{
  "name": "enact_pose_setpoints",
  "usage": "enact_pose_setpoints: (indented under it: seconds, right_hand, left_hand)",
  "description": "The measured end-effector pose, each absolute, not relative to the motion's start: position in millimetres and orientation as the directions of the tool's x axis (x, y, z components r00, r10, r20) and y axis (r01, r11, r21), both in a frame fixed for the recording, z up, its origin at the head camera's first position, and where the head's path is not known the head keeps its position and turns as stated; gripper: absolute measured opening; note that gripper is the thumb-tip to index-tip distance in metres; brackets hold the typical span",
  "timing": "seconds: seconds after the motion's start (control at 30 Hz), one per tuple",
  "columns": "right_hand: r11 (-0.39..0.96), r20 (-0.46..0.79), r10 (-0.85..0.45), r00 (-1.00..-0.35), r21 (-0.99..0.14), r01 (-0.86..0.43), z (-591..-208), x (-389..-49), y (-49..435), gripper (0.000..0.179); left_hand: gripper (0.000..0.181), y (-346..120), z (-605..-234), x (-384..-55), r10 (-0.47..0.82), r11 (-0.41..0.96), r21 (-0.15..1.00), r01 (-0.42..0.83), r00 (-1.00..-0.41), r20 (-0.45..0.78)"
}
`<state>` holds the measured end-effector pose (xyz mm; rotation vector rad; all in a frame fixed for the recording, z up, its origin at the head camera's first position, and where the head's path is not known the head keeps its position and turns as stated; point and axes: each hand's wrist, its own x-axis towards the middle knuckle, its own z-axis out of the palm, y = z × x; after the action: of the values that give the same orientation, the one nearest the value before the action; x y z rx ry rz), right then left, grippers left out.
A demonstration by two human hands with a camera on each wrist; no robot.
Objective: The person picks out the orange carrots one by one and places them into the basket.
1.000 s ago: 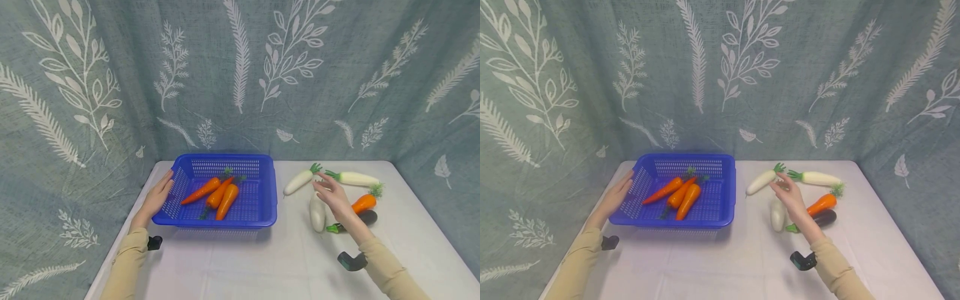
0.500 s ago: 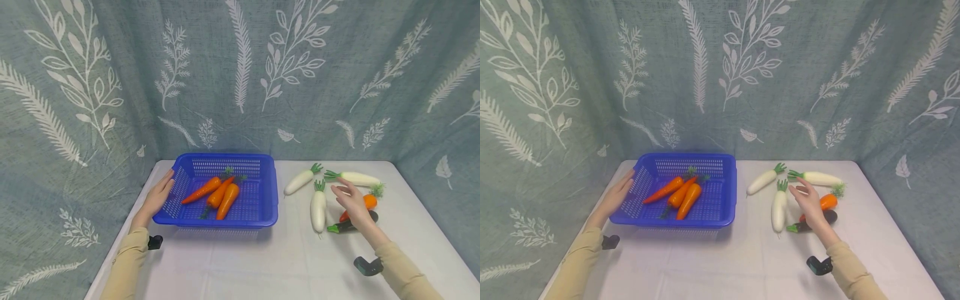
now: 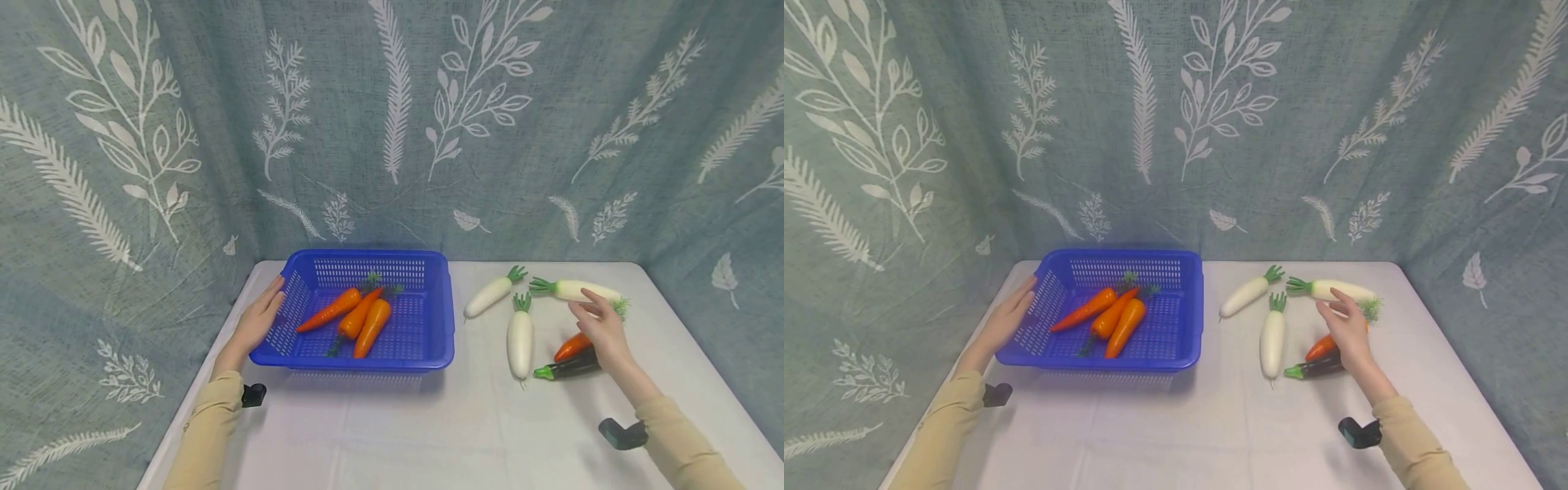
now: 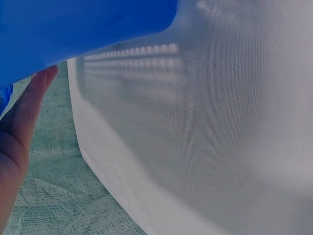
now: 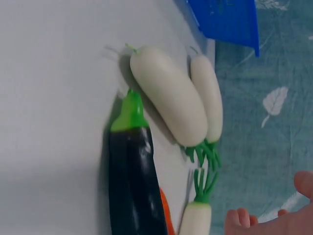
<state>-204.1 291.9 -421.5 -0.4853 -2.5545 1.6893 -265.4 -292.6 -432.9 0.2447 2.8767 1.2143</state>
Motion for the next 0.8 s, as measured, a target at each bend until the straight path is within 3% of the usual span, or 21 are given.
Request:
enact_pose_setpoints:
  seconds: [0.37, 0.8]
  right_hand:
    - [0.335, -0.128, 0.489, -0.863, -0.886, 0.321, -429.4, -206.7, 323.9, 0.066]
    - [0.316, -0.234, 0.542, -0.807, -0.833, 0.454, -444.4, -204.1, 347.8, 0.066]
  left_hand:
    - [0.054, -292.5, -432.3, -265.2, 0.151, 0.684, 0.715, 0.142, -0.987, 0.052]
    - [0.054, -294.0, -434.3, -266.3, 0.152, 0.691, 0.707, 0.15, -0.986, 0.061]
